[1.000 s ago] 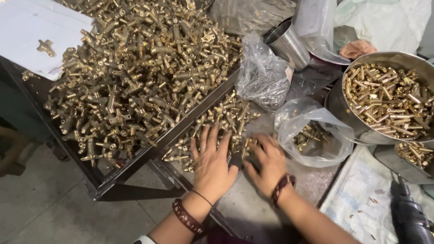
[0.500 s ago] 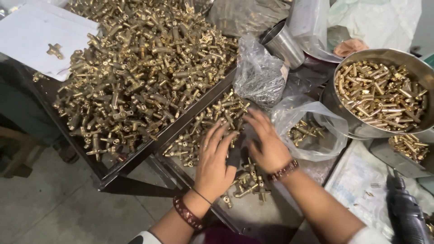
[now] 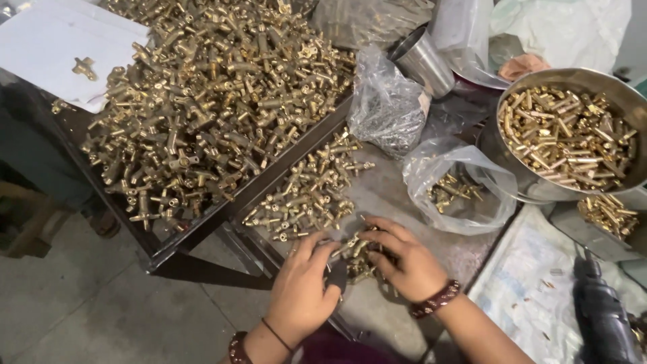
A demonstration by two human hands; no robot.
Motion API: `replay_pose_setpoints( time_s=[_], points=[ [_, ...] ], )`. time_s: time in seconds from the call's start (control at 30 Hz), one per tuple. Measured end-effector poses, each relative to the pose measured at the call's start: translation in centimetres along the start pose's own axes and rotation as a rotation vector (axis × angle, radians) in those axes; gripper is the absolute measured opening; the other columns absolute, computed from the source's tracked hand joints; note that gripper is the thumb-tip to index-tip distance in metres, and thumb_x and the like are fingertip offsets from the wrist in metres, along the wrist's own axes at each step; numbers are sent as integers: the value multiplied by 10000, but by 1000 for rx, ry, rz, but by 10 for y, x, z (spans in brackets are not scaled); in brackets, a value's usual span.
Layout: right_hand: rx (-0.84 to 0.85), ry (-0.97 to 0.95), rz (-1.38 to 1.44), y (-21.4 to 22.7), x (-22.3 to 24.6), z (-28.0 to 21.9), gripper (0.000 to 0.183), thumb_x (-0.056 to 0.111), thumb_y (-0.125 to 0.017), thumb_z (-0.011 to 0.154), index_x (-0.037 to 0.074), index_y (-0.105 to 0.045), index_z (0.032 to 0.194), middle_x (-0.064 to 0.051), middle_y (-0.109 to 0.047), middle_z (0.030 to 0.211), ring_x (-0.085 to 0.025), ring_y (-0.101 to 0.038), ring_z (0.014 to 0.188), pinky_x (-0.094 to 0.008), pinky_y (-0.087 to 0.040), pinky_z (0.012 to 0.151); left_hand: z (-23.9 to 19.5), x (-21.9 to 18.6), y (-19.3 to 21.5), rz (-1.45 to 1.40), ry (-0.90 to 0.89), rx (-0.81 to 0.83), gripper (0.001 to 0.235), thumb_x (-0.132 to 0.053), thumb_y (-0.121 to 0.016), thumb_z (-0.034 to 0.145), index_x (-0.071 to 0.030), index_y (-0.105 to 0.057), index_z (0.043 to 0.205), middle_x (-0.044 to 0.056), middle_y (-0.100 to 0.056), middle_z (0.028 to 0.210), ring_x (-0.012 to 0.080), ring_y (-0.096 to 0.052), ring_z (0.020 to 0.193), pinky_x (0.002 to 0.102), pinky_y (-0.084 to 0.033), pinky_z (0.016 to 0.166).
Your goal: Inspecting and sorting brass valve components into a plastic bag at a workbench.
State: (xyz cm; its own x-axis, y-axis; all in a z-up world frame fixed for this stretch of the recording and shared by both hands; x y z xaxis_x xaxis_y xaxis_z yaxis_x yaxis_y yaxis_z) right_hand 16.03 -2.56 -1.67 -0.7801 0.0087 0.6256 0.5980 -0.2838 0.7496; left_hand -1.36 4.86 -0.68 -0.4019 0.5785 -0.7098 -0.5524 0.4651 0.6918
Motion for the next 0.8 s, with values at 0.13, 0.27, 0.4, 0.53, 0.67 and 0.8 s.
replay_pose_setpoints(
  time_s=[0.13,0.27,0.4,0.53,0.67,0.8],
  points=[
    [-107,-85,156,18,-28,-40,316,102,-686,895,105,-710,1210,-88,-699,1315,-252,-663,1202,-377,-505,1012,-2,0,8,133,6,-3,537,-140,-681,744,-30,-623,1266,228,-551,1340,426,-543,1190,480,-446,1007],
    [-161,-417,303,20,-58,-84,268,118,-688,901,95,-736,1164,-59,-779,1152,-195,-735,1028,-322,-562,908,2,17,-4,268,109,186,460,-165,-706,765,-39,-622,1199,171,-620,1247,367,-617,1123,448,-496,984],
    [-59,-450,244,11,-37,-101,255,117,-712,868,102,-773,1115,-33,-793,1081,-153,-761,981,-297,-587,883,28,11,-13,351,42,205,274,-152,-713,793,-21,-696,1033,177,-669,1160,361,-654,1093,448,-531,962],
    [-63,-434,246,18,-17,-99,252,115,-714,862,97,-769,1107,-33,-789,1081,-151,-760,985,-297,-590,880,58,13,-31,311,126,381,216,-156,-707,817,-42,-733,999,189,-698,1096,369,-694,1015,459,-551,928],
    [-54,-358,225,25,-2,-101,244,109,-704,866,87,-759,1103,-38,-790,1096,-166,-745,992,-303,-586,864,62,12,-30,303,201,460,178,-161,-711,796,-81,-785,937,146,-720,1069,319,-705,964,437,-558,884],
    [-73,-284,223,33,20,-97,271,109,-701,861,94,-742,1128,-36,-785,1096,-194,-724,993,-321,-599,850,49,36,-27,83,278,352,244,-186,-727,765,-131,-786,996,108,-767,963,244,-738,873,380,-578,855]
  ],
)
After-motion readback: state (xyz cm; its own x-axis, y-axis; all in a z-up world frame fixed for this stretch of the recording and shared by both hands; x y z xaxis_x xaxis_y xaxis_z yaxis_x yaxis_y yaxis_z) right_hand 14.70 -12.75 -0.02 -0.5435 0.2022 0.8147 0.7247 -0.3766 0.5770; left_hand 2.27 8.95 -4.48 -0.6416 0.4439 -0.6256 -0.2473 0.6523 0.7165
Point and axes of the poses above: each hand's wrist, its own z-axis towards the middle knuckle, its own y-axis out of the back of the hand, x = y × z, the point moved 7 cm from there along z, towards the middle knuckle
